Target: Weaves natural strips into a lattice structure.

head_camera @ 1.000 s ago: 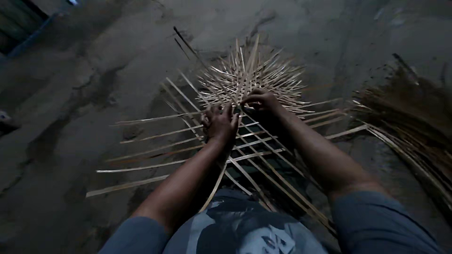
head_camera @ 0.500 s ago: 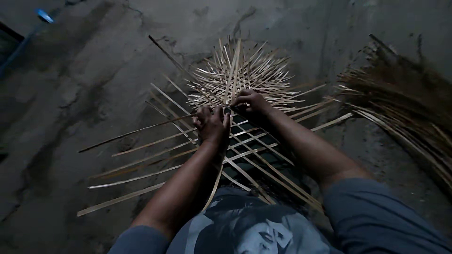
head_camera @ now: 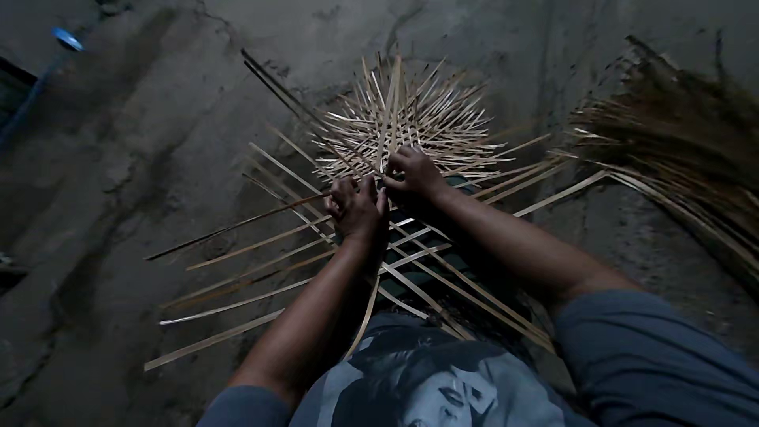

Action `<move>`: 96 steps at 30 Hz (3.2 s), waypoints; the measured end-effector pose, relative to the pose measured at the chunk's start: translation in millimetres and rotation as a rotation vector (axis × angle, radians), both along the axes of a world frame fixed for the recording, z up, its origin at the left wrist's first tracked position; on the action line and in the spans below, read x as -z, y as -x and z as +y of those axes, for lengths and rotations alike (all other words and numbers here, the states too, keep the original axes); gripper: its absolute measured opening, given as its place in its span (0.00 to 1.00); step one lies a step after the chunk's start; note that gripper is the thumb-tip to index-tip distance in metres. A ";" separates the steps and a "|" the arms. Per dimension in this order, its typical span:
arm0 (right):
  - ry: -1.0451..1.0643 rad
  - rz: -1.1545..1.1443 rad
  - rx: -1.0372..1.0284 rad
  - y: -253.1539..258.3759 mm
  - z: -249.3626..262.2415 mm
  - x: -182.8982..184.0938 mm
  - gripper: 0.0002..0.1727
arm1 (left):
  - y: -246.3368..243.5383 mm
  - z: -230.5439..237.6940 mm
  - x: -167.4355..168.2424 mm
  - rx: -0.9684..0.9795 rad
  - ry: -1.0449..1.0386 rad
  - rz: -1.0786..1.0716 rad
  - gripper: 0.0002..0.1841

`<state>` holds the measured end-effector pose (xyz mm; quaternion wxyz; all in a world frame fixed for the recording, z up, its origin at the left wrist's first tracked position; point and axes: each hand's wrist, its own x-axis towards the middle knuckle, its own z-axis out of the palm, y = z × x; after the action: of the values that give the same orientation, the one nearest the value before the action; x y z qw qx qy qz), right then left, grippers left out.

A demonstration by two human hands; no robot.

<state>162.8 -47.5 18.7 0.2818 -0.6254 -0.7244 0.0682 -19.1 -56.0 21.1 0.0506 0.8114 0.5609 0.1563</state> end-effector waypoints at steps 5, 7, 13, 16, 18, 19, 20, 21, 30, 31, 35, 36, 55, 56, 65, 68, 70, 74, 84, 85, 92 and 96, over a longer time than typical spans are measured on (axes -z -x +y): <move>0.022 0.064 -0.013 -2.6 0.1 4.7 0.13 | 4.6 -3.1 -9.1 0.055 0.049 0.004 0.25; 0.041 0.091 -0.017 -3.4 -2.2 3.1 0.13 | 4.8 -2.6 -6.4 0.066 0.030 -0.006 0.24; -0.015 0.090 -0.052 -8.4 -0.5 12.3 0.13 | 3.8 -3.5 -2.0 0.057 0.002 -0.019 0.23; 0.052 0.066 -0.038 -10.9 1.7 7.1 0.16 | 4.4 1.2 -7.8 0.061 0.026 0.023 0.22; 0.186 -0.030 0.006 -12.8 9.6 -8.8 0.20 | 6.2 13.7 -17.1 0.098 0.027 0.059 0.19; 0.278 -0.082 0.039 -11.9 16.4 -21.6 0.20 | 5.9 24.6 -21.7 0.125 0.020 0.070 0.18; 0.388 -0.121 0.075 -8.4 24.1 -34.5 0.20 | 4.4 36.3 -27.6 0.147 0.041 0.059 0.16; 0.496 -0.142 0.106 -3.2 32.7 -44.8 0.20 | 2.7 47.5 -33.6 0.164 0.087 0.018 0.17; 0.523 0.427 0.014 4.2 57.3 -39.8 0.20 | -23.3 99.4 -27.8 -0.061 0.787 -0.879 0.16; 0.503 0.550 0.014 0.9 47.6 -41.9 0.21 | -21.9 103.3 -22.3 -0.004 0.792 -0.711 0.22; 0.433 0.957 0.057 -15.2 32.5 -12.6 0.24 | -30.2 114.6 -10.2 0.125 0.950 -0.652 0.16; 0.404 1.014 0.050 -22.3 39.1 9.8 0.25 | -29.6 116.0 -8.4 0.138 1.044 -0.782 0.16; 0.654 0.622 0.168 -66.8 75.5 -137.7 0.16 | 55.8 56.9 -106.7 0.633 1.366 -0.385 0.18; 0.595 0.635 0.193 -79.1 72.4 -157.4 0.17 | 53.6 50.1 -110.0 0.644 1.413 -0.157 0.21; -0.131 0.746 0.484 -149.6 -18.5 -319.4 0.20 | -46.9 113.8 -156.7 0.377 1.011 -0.982 0.28; -0.292 0.790 0.501 -161.7 -55.5 -332.3 0.21 | -68.0 136.6 -208.1 0.457 0.933 -1.175 0.27; -0.351 0.810 0.535 -159.3 -74.4 -334.9 0.21 | -70.6 143.8 -238.1 0.550 0.878 -1.159 0.26; -0.305 0.884 0.555 -150.8 -104.5 -326.1 0.18 | -58.5 141.9 -259.6 0.522 0.950 -1.098 0.19; 0.337 1.198 0.647 -53.3 -185.0 -67.5 0.19 | 88.4 27.9 -62.5 0.240 1.153 -0.325 0.22; 0.330 1.237 0.690 -42.0 -190.2 -49.2 0.19 | 98.8 24.3 -68.6 0.308 1.072 -0.100 0.25; 0.210 1.278 0.797 -18.0 -190.5 -16.6 0.20 | 63.9 0.8 -69.3 0.788 0.217 0.047 0.29; 0.170 1.269 0.800 -14.9 -196.2 -12.1 0.20 | 40.2 -27.2 10.7 1.048 0.241 0.270 0.44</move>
<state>177.6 -243.7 30.8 0.5988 -0.7011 -0.1329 0.3636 -59.4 -83.2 10.5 0.1418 0.9832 0.0978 -0.0606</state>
